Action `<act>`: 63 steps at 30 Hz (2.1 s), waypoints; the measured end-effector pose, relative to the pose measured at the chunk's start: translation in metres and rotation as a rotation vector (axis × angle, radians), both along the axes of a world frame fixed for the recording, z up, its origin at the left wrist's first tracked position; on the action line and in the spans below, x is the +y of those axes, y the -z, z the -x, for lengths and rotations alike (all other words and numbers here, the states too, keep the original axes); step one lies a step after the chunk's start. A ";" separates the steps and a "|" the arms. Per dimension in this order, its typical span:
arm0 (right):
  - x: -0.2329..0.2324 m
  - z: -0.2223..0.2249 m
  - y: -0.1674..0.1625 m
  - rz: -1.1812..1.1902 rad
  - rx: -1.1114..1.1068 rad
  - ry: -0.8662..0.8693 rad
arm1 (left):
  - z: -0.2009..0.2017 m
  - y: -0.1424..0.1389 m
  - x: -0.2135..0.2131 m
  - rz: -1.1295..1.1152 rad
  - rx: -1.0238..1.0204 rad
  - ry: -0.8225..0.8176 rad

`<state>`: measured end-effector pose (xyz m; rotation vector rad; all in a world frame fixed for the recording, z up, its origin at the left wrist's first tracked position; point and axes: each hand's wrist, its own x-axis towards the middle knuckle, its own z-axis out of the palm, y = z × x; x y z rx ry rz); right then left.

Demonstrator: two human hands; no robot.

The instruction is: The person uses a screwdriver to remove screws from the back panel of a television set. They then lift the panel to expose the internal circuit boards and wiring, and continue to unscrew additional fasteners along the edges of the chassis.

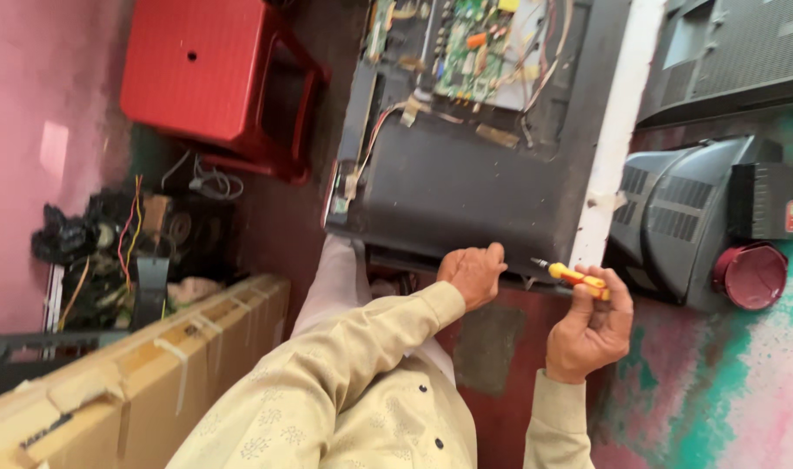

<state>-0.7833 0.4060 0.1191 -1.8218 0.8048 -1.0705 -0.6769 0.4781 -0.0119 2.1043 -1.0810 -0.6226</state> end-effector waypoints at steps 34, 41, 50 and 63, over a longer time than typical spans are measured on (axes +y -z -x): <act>0.104 -0.088 0.053 -0.155 0.121 -0.441 | -0.059 0.036 0.172 0.205 1.347 -0.486; 0.108 -0.089 0.050 -0.122 0.124 -0.443 | -0.059 0.029 0.167 0.231 1.408 -0.494; 0.128 -0.097 0.014 0.097 0.307 -0.660 | -0.060 0.034 0.149 0.382 1.828 -0.622; 0.124 -0.125 -0.012 0.161 0.544 -0.415 | -0.084 0.017 0.141 0.291 2.138 -0.784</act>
